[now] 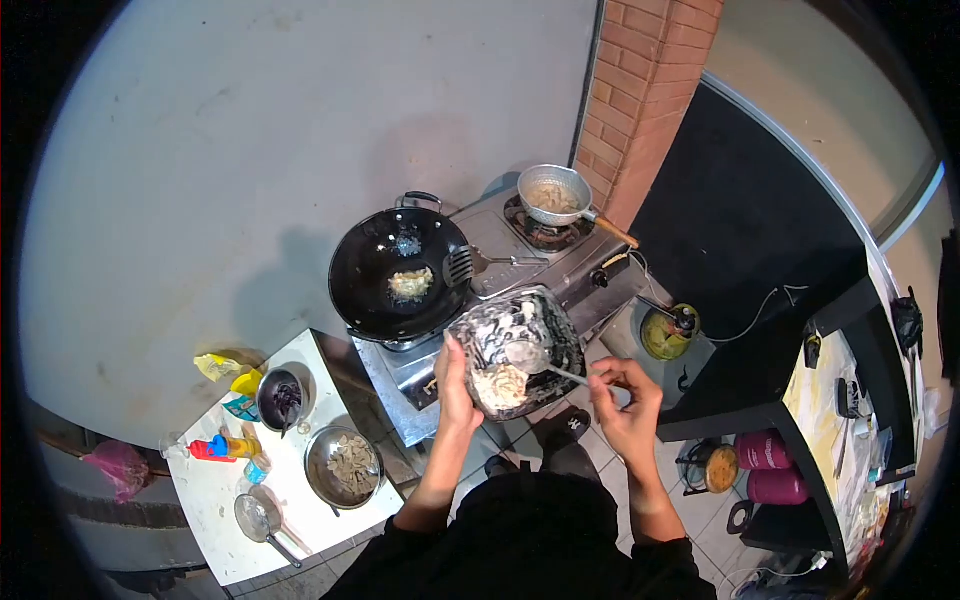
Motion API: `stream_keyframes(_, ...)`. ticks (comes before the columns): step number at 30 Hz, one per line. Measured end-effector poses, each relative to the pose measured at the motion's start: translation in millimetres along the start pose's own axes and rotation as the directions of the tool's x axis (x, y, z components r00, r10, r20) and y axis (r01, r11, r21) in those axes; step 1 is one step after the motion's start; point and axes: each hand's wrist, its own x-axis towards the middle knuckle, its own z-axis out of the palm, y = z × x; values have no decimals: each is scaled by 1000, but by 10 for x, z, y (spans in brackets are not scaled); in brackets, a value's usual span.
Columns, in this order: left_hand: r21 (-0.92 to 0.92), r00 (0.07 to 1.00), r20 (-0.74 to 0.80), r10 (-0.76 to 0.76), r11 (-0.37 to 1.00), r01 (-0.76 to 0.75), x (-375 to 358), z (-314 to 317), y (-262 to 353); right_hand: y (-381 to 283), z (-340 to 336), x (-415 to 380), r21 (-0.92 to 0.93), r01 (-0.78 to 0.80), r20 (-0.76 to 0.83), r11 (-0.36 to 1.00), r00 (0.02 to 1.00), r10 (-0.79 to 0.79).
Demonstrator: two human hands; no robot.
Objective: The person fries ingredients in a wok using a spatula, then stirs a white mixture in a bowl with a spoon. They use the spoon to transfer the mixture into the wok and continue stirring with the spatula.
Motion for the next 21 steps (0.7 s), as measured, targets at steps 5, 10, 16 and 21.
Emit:
stream_keyframes(5, -61, 991, -120, 54, 996, -62, 45, -149, 203, -10, 19, 250, 80, -25, 345, 997, 938, -4)
stream_keyframes(10, 49, 934, -302, 193, 981, -187, -19, -181, 462, 390, 26, 834, 232, 62, 274, 971, 953, -127)
stream_keyframes(16, 229, 755, -529, 386, 922, -311, -124, -319, 510, 1761, 674, 1809, -209, 368, 411, 906, 874, -260)
stream_keyframes(21, 278, 611, -628, 481, 873, -401, -174, -28, 437, 2394, 1070, 2256, -317, 551, 558, 772, 767, -318)
